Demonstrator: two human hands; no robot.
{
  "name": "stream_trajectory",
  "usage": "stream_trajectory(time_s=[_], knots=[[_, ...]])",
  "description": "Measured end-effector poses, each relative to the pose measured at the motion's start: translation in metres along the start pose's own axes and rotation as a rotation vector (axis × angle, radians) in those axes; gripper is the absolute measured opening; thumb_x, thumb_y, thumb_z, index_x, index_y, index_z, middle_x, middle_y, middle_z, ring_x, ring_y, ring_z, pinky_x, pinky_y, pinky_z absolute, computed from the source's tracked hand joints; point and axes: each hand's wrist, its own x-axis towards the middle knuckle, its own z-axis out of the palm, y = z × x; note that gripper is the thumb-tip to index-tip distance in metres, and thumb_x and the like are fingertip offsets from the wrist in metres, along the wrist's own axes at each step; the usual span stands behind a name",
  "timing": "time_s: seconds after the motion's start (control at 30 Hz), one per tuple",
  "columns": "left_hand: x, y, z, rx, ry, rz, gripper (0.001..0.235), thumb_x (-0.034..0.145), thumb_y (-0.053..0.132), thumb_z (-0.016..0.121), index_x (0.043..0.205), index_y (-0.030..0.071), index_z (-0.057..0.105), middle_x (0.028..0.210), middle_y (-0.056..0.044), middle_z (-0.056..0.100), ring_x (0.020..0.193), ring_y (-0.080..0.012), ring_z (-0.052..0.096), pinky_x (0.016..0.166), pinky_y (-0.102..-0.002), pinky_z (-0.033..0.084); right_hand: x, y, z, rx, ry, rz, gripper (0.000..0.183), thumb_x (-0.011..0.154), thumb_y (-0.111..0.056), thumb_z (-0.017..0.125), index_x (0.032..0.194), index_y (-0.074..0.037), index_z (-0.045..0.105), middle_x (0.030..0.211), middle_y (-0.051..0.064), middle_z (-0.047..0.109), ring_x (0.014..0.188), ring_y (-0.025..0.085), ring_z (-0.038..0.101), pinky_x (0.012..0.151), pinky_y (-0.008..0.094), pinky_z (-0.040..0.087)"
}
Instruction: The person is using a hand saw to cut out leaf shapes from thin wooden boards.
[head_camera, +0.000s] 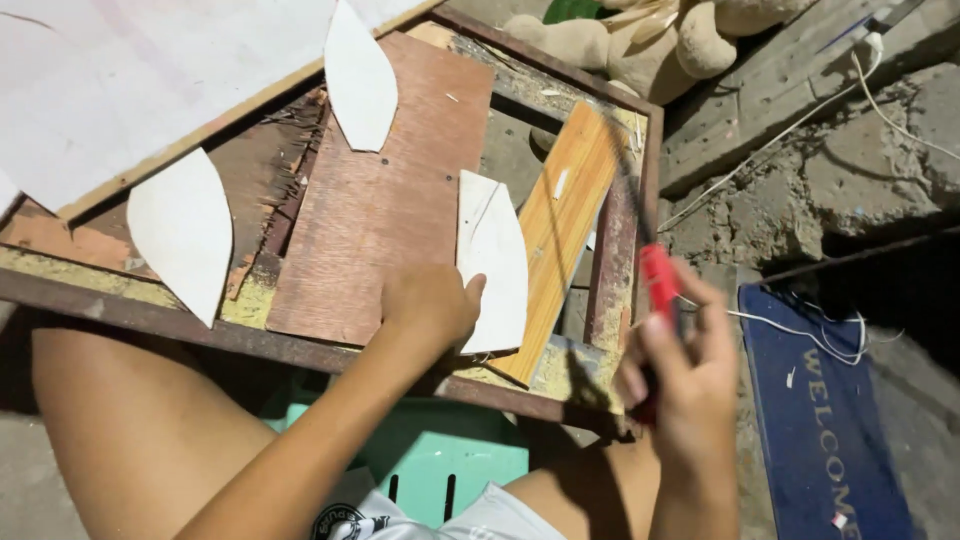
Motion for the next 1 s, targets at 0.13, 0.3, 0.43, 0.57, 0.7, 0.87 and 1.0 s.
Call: stream_trajectory(time_s=[0.13,0.3,0.43,0.57,0.7,0.87,1.0], knots=[[0.019,0.003,0.017,0.209,0.174,0.070,0.065,0.105,0.066,0.038,0.104,0.012,0.074,0.097,-0.010,0.075,0.089,-0.0324,0.073,0.068,-0.042,0.052,-0.029,-0.003,-0.007,-0.380,-0.045,0.153,0.055,0.095,-0.026,0.057,0.149,-0.014,0.051,0.053,0.006,0.052,0.032,0.015,0.046,0.025,0.027,0.032],[0.057,0.005,0.037,0.395,0.817,0.284,0.043,0.100,0.055,0.050,0.117,0.017,0.059,0.110,-0.006,0.063,0.104,-0.0248,0.056,0.074,-0.037,0.048,-0.055,0.002,-0.020,-0.328,-0.073,0.369,0.061,0.094,-0.027,0.059,0.155,-0.020,0.051,0.054,0.004,0.050,0.033,0.015,0.043,0.028,0.029,0.038],[0.071,-0.005,0.058,0.144,0.892,0.463,0.055,0.092,0.043,0.052,0.139,0.016,0.055,0.140,-0.011,0.056,0.124,-0.0358,0.048,0.099,-0.053,0.037,-0.059,0.008,-0.024,-0.272,0.056,0.374,0.059,0.093,-0.025,0.060,0.151,-0.016,0.057,0.052,0.009,0.055,0.033,0.016,0.040,0.032,0.028,0.031],[0.046,0.000,0.048,0.174,0.652,0.521,0.120,0.079,0.093,0.048,0.167,0.024,0.004,0.170,-0.017,0.008,0.155,-0.0392,0.008,0.119,-0.065,0.013,-0.061,0.017,-0.030,-0.174,0.054,0.324,0.062,0.094,-0.020,0.058,0.155,-0.013,0.050,0.059,0.012,0.051,0.035,0.018,0.042,0.032,0.030,0.034],[0.039,0.016,0.053,0.210,0.573,0.433,0.117,0.081,0.087,0.041,0.166,0.015,0.007,0.166,-0.024,0.021,0.155,-0.0425,0.008,0.122,-0.059,0.010,-0.061,0.017,-0.022,-0.077,0.111,0.304,0.061,0.095,-0.014,0.057,0.155,-0.010,0.050,0.061,0.015,0.045,0.036,0.020,0.039,0.034,0.029,0.032],[0.042,0.035,0.068,0.056,0.660,0.290,0.112,0.081,0.075,0.050,0.161,0.003,0.021,0.156,-0.031,0.035,0.150,-0.0477,0.022,0.122,-0.056,0.016,-0.063,0.020,-0.020,-0.118,0.037,0.344,0.064,0.095,-0.015,0.056,0.158,-0.015,0.047,0.061,0.012,0.050,0.036,0.019,0.043,0.032,0.030,0.036],[0.046,0.038,0.072,0.071,0.874,0.215,0.105,0.085,0.069,0.051,0.158,-0.003,0.026,0.151,-0.022,0.041,0.143,-0.0420,0.033,0.121,-0.057,0.023,-0.067,0.036,-0.024,-0.030,0.003,0.298,0.063,0.094,-0.013,0.059,0.155,-0.011,0.048,0.060,0.010,0.050,0.035,0.016,0.043,0.030,0.027,0.035]])
